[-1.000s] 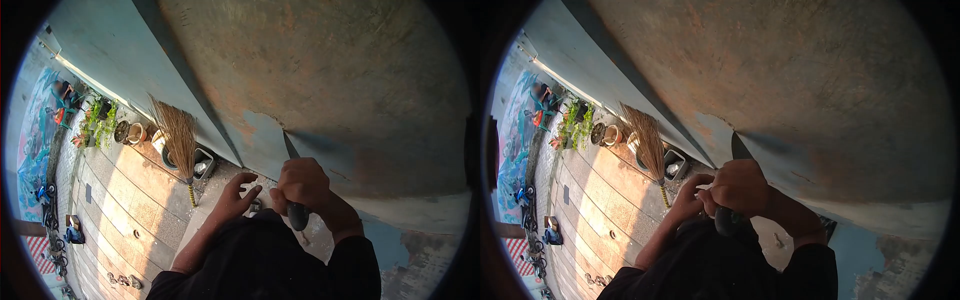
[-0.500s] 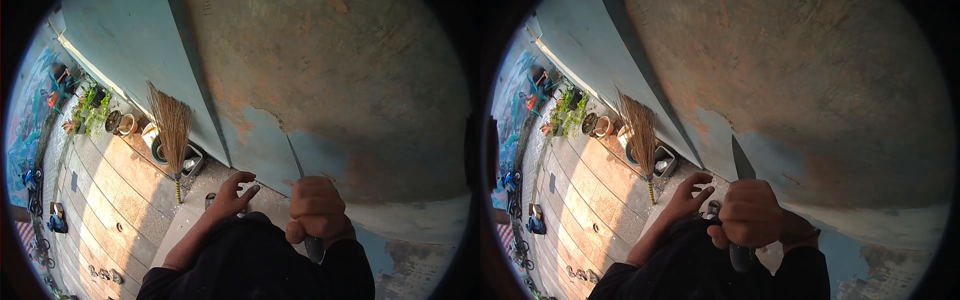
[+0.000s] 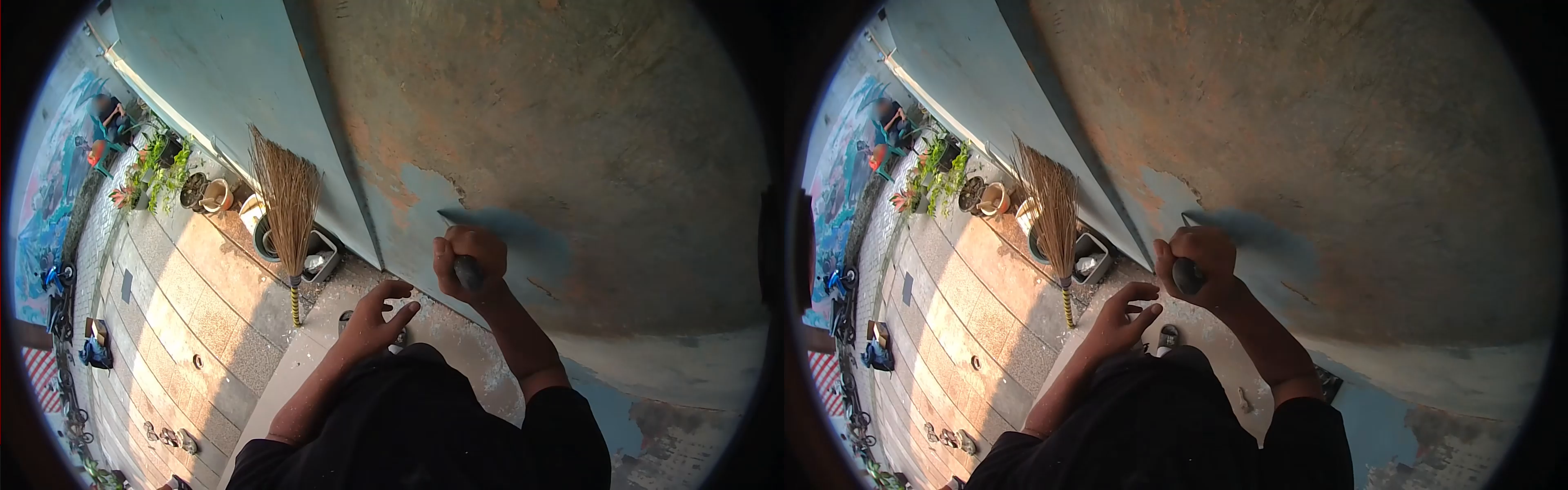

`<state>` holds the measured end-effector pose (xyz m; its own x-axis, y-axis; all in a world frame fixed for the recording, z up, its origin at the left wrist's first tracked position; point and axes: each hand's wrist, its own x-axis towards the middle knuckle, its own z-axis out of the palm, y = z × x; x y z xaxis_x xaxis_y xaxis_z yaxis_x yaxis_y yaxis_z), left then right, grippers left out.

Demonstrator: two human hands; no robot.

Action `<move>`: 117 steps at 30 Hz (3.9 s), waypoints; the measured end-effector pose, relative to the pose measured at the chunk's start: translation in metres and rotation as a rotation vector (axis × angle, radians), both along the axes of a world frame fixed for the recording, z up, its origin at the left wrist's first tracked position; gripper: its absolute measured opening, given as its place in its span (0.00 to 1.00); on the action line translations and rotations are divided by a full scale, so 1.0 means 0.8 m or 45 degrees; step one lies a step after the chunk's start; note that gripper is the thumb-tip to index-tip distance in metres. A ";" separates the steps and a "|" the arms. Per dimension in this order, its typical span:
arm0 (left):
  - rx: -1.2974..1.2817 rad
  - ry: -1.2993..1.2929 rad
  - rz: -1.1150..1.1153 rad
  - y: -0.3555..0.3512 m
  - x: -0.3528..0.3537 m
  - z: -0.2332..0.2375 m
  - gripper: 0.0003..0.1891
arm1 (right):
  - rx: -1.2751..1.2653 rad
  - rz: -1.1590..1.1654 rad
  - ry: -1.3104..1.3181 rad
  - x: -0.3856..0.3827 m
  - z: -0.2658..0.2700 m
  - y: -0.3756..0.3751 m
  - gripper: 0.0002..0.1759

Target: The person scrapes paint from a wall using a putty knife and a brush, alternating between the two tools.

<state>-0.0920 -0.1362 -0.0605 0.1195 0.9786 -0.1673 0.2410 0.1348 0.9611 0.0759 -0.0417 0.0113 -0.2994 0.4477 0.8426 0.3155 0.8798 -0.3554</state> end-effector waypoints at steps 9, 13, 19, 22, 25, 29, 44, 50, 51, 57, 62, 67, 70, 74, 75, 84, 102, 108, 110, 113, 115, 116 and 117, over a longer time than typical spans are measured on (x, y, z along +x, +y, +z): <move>0.010 0.024 0.015 0.006 0.002 -0.002 0.18 | 0.041 0.492 0.238 0.028 0.038 -0.031 0.14; 0.055 -0.030 -0.061 0.008 0.013 0.001 0.20 | 0.044 0.399 0.268 0.008 0.014 -0.015 0.13; 0.085 0.003 -0.017 0.014 0.015 0.003 0.17 | 0.067 0.279 0.412 0.032 0.030 -0.021 0.14; 0.121 0.024 -0.121 0.014 0.019 0.009 0.17 | 0.065 0.207 0.423 0.032 0.033 -0.034 0.14; 0.146 0.071 -0.129 0.019 0.024 0.022 0.16 | 0.096 0.366 0.514 0.049 0.039 -0.041 0.14; 0.145 0.099 -0.117 0.004 0.026 0.023 0.16 | -0.065 -0.091 0.550 0.010 -0.009 0.006 0.09; 0.057 0.261 -0.149 -0.030 -0.015 0.031 0.14 | -0.363 0.330 0.806 -0.030 -0.059 -0.047 0.09; 0.699 0.511 -0.451 -0.020 -0.021 0.023 0.32 | -0.681 0.080 0.705 -0.053 -0.099 -0.128 0.07; 0.712 0.504 -0.500 -0.020 -0.027 0.018 0.32 | -0.680 -0.031 0.650 -0.056 -0.099 -0.139 0.10; 0.397 0.188 -1.237 -0.033 -0.028 -0.014 0.18 | -0.672 -0.521 0.461 -0.063 -0.116 -0.235 0.19; 0.297 0.130 -1.732 -0.094 -0.028 -0.064 0.06 | -0.745 -1.078 0.743 -0.111 -0.147 -0.386 0.21; 0.253 0.170 -2.328 -0.204 0.009 -0.043 0.14 | -0.991 -1.465 1.160 -0.187 -0.160 -0.547 0.28; 0.239 0.048 -2.554 -0.277 0.030 -0.041 0.15 | -1.142 -1.561 1.463 -0.227 -0.151 -0.627 0.29; 0.300 0.161 -2.789 -0.372 0.054 -0.037 0.13 | -1.111 -1.626 1.801 -0.254 -0.165 -0.707 0.27; 0.380 0.143 -2.829 -0.394 0.058 -0.039 0.14 | -1.100 -1.624 1.822 -0.252 -0.169 -0.725 0.27; 0.172 0.370 -2.783 -0.563 0.117 -0.071 0.14 | -0.893 -1.704 1.714 -0.177 -0.179 -0.904 0.24; -0.047 0.376 -1.664 -0.436 0.258 -0.161 0.06 | -1.609 -1.151 2.021 0.081 -0.376 -0.847 0.16; -0.202 0.412 -1.585 -0.342 0.352 -0.243 0.06 | -1.825 -1.353 2.585 0.154 -0.552 -0.815 0.16; -0.050 0.487 -1.600 -0.322 0.378 -0.259 0.05 | -1.792 -1.383 2.715 0.185 -0.613 -0.802 0.15; -0.045 0.495 -1.492 -0.289 0.375 -0.325 0.06 | -1.768 -1.419 2.885 0.251 -0.724 -0.779 0.13; -0.161 0.403 -1.268 -0.280 0.368 -0.361 0.07 | -1.890 -1.589 2.944 0.283 -0.830 -0.755 0.15; -0.097 0.451 -1.215 -0.270 0.355 -0.381 0.09 | -1.940 -1.505 2.915 0.297 -0.906 -0.746 0.17; -0.032 0.504 -1.162 -0.261 0.342 -0.400 0.10 | -1.991 -1.414 2.888 0.309 -0.977 -0.737 0.20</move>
